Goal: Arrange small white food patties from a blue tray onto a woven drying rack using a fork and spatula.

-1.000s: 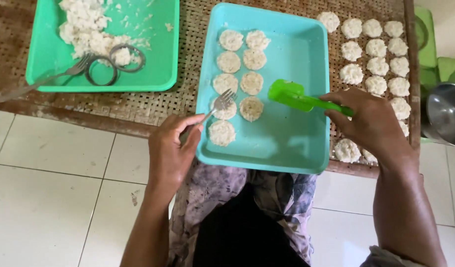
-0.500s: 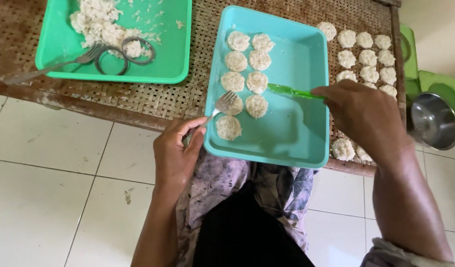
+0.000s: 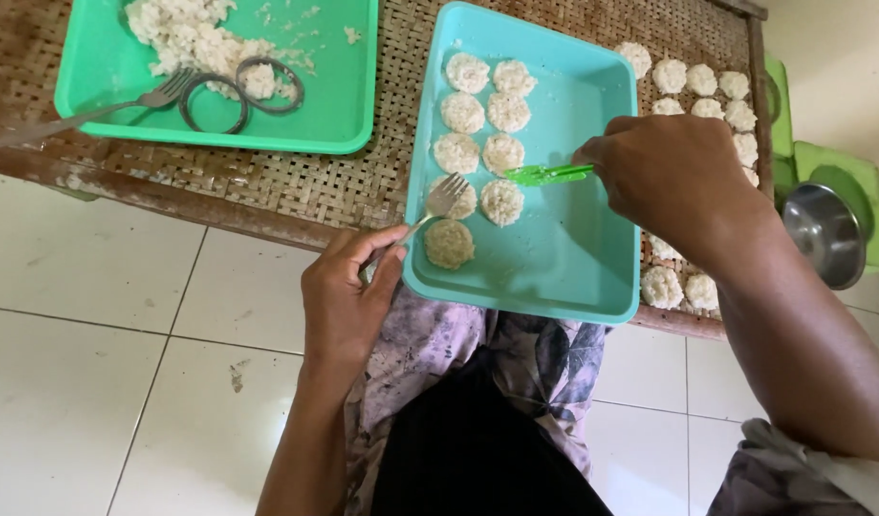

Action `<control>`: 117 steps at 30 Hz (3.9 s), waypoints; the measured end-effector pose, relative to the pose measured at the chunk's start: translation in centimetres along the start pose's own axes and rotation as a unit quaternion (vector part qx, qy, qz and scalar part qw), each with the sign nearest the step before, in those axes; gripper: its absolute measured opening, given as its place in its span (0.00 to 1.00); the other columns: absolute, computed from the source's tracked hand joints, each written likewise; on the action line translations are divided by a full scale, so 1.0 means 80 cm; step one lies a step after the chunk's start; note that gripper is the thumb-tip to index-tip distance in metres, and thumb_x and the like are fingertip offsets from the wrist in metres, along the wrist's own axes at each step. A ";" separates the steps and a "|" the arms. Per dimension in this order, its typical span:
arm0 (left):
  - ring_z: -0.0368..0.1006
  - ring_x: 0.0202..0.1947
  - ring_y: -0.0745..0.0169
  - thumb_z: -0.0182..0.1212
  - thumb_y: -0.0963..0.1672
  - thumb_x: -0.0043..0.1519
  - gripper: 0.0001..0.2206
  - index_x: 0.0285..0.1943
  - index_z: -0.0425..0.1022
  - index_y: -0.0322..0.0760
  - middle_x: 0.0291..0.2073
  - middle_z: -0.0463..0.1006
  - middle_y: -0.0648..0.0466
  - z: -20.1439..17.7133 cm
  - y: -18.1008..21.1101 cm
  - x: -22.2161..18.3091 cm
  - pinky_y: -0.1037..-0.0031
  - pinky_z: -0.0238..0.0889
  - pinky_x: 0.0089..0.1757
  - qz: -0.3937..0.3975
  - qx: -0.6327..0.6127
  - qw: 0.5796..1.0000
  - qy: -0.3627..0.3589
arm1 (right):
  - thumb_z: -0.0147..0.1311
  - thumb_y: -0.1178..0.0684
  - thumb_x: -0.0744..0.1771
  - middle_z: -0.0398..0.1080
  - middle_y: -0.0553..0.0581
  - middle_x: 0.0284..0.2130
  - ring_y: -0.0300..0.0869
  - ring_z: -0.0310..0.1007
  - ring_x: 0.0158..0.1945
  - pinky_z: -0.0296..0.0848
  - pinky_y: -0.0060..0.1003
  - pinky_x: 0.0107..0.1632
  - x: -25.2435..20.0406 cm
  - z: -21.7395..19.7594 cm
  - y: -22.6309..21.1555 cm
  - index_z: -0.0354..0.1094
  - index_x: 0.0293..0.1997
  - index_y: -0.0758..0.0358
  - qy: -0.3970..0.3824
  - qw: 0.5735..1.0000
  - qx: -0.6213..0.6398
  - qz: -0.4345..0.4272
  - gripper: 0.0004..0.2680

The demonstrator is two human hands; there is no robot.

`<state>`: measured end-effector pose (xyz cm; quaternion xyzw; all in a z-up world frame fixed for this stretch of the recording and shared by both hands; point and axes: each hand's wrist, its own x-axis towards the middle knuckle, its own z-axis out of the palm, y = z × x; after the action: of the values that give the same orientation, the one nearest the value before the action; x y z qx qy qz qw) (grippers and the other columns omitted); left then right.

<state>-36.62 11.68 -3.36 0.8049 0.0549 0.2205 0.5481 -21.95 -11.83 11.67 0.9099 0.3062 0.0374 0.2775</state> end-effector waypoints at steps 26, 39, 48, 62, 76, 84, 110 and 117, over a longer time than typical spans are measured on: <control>0.55 0.19 0.71 0.66 0.40 0.60 0.12 0.53 0.83 0.36 0.27 0.70 0.58 -0.001 0.000 -0.005 0.77 0.50 0.23 0.008 -0.024 1.000 0.005 | 0.53 0.61 0.66 0.79 0.47 0.40 0.39 0.79 0.26 0.68 0.30 0.18 0.027 -0.049 -0.041 0.76 0.51 0.42 -0.040 0.995 -0.049 -0.075 0.14; 0.58 0.21 0.71 0.65 0.41 0.61 0.12 0.53 0.82 0.35 0.28 0.72 0.56 0.001 0.005 -0.008 0.77 0.52 0.24 0.000 -0.033 0.999 -0.007 | 0.51 0.58 0.67 0.77 0.49 0.45 0.42 0.76 0.39 0.74 0.41 0.44 0.008 -0.049 -0.041 0.76 0.50 0.38 0.039 0.995 -0.062 -0.071 0.13; 0.57 0.21 0.71 0.67 0.41 0.60 0.12 0.52 0.83 0.36 0.26 0.70 0.57 0.004 -0.003 -0.009 0.77 0.51 0.24 0.006 -0.009 1.000 -0.003 | 0.49 0.56 0.68 0.76 0.45 0.49 0.45 0.78 0.41 0.76 0.42 0.38 0.010 -0.054 -0.029 0.78 0.48 0.38 -0.010 0.998 0.019 -0.051 0.12; 0.53 0.19 0.72 0.65 0.43 0.62 0.12 0.53 0.83 0.35 0.25 0.69 0.58 0.003 0.000 -0.008 0.77 0.47 0.22 -0.009 -0.024 1.000 -0.010 | 0.45 0.50 0.71 0.76 0.42 0.48 0.45 0.78 0.45 0.76 0.49 0.42 0.016 -0.038 -0.017 0.77 0.49 0.37 -0.073 0.995 0.073 0.010 0.11; 0.53 0.18 0.72 0.67 0.40 0.60 0.12 0.53 0.83 0.37 0.26 0.70 0.58 0.003 -0.001 -0.007 0.76 0.48 0.21 -0.019 -0.004 1.000 -0.019 | 0.51 0.49 0.69 0.76 0.44 0.53 0.42 0.75 0.47 0.68 0.45 0.54 -0.022 -0.003 0.012 0.75 0.51 0.30 0.043 0.997 0.021 -0.055 0.10; 0.58 0.19 0.70 0.66 0.41 0.61 0.11 0.52 0.83 0.38 0.28 0.73 0.57 0.010 0.001 -0.009 0.74 0.54 0.24 -0.030 0.027 0.998 -0.041 | 0.49 0.51 0.70 0.78 0.50 0.48 0.42 0.80 0.26 0.80 0.37 0.27 -0.054 0.015 0.023 0.76 0.54 0.43 0.032 0.992 0.109 -0.048 0.10; 0.67 0.19 0.64 0.62 0.42 0.62 0.11 0.52 0.83 0.40 0.31 0.77 0.54 0.021 0.042 -0.005 0.68 0.61 0.24 -0.089 0.166 0.973 -0.130 | 0.45 0.41 0.70 0.76 0.51 0.53 0.53 0.81 0.44 0.76 0.55 0.57 0.007 0.123 0.130 0.73 0.59 0.32 -0.191 0.947 0.240 0.096 0.12; 0.66 0.16 0.67 0.64 0.42 0.61 0.11 0.51 0.83 0.38 0.28 0.77 0.53 0.025 0.042 -0.001 0.72 0.61 0.20 -0.074 0.177 0.975 -0.110 | 0.49 0.44 0.71 0.80 0.50 0.46 0.44 0.79 0.27 0.77 0.48 0.53 0.022 0.105 0.100 0.72 0.59 0.30 -0.204 0.950 0.205 0.116 0.11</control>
<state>-36.39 8.65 -0.94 0.9023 0.0912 0.0761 0.4144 -14.23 -20.14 8.68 0.9646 0.1366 -0.1807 0.1350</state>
